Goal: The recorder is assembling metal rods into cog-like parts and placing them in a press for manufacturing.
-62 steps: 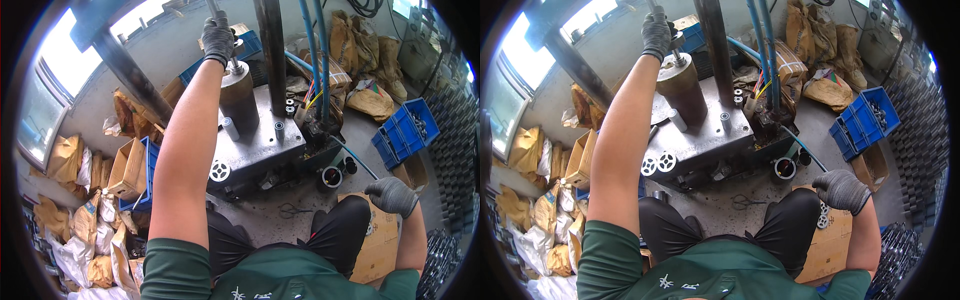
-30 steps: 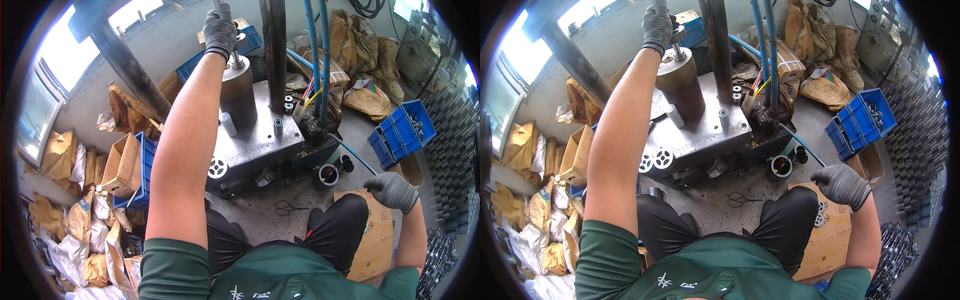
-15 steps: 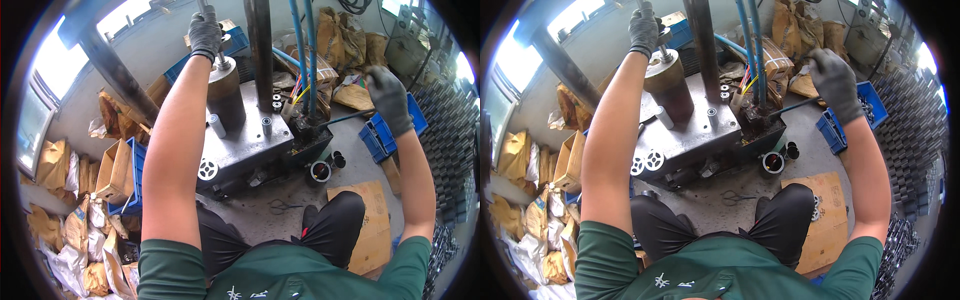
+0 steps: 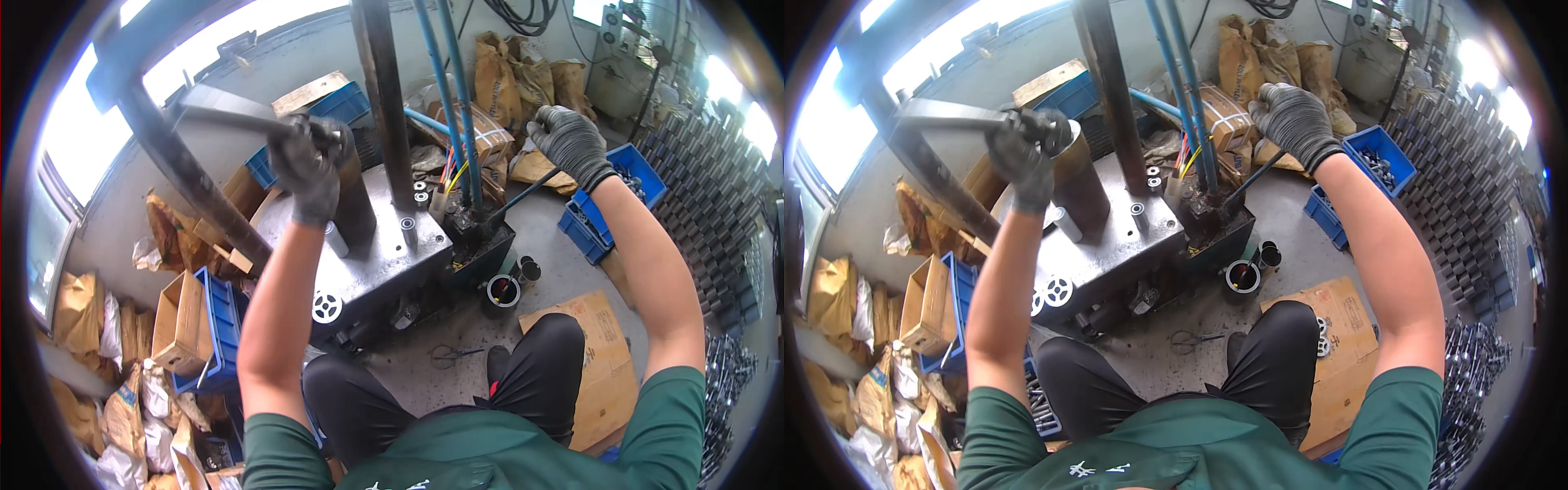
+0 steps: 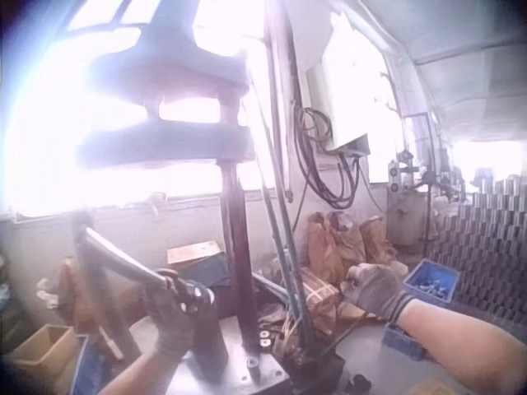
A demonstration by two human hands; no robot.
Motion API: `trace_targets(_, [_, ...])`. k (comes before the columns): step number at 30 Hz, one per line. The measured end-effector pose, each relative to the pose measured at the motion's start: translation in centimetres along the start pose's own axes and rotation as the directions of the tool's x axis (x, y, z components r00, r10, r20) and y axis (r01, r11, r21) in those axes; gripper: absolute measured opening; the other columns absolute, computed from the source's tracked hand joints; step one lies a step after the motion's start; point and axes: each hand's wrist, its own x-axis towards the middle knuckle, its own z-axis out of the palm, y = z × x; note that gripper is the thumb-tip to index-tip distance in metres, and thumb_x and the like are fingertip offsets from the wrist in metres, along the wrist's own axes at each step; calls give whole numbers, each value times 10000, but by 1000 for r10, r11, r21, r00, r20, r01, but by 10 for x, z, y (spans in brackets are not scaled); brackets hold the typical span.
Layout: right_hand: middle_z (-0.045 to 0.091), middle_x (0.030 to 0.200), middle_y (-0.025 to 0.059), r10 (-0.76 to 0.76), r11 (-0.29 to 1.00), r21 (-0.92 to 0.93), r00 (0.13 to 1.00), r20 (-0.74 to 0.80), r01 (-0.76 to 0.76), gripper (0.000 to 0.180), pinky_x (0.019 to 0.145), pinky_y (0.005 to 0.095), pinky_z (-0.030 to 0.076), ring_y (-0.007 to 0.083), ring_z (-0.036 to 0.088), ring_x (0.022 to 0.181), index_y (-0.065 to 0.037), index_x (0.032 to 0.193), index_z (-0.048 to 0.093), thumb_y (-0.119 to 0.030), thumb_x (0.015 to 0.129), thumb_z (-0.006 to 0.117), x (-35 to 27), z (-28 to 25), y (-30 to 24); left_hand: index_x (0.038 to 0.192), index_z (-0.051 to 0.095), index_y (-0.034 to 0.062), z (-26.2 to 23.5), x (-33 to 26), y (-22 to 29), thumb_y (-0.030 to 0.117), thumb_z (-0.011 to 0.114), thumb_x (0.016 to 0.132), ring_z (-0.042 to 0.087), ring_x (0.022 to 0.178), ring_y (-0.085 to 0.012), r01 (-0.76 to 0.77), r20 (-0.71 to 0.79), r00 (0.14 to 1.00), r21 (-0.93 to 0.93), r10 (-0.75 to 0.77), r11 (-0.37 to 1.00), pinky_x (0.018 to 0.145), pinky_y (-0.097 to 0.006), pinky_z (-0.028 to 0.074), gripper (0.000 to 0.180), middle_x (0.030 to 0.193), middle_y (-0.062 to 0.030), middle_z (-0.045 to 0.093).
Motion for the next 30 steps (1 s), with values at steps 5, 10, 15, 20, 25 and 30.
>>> trace_targets(5, [716,939,175,-107,992,52,992,-66,111,240,821,459,572,358,713,891,-52,962,705,-289,948,665,-35,-6,4,1096,619,216,-2,-134,45,886,501,855,537,593,-219,375,160,927,-379,-339,846,684,-418,483,722,672,-38,547])
trace_targets(10, [709,912,162,-185,943,242,965,-187,227,131,760,427,566,350,699,843,-39,974,694,-152,911,717,-86,-7,4,914,632,137,-20,-237,11,814,529,917,524,555,-232,810,-17,336,-504,-942,298,614,-376,487,685,619,-29,529])
trace_targets(15, [705,898,136,-397,850,296,900,-180,435,176,732,433,574,336,706,826,-49,1010,688,-63,841,737,-164,-25,-38,870,577,86,-50,-264,-49,458,520,993,548,642,-237,811,140,82,-585,-987,-16,644,-404,511,396,715,-83,568])
trace_targets(20, [708,903,145,-418,659,557,862,-286,504,251,689,468,560,356,694,784,-40,1023,687,-66,777,732,-211,20,-119,899,586,65,-67,-265,-92,445,530,973,583,690,-233,815,293,73,-569,-953,-112,663,-385,525,392,758,-87,598])
trace_targets(25, [687,1071,161,-124,664,726,984,-130,179,494,903,438,537,346,679,1012,-19,1311,593,-49,838,730,-257,113,-143,916,598,72,-91,-269,-108,570,606,977,549,658,-196,830,226,38,-550,-973,-95,631,-345,509,502,769,-68,598])
trace_targets(30, [709,1024,99,335,105,940,901,274,-325,413,856,375,537,231,671,953,-22,1336,627,-174,964,722,-283,169,-142,903,616,58,-66,-270,-92,561,671,954,573,656,-187,841,268,-53,-508,-962,-188,627,-334,523,509,750,-54,601])
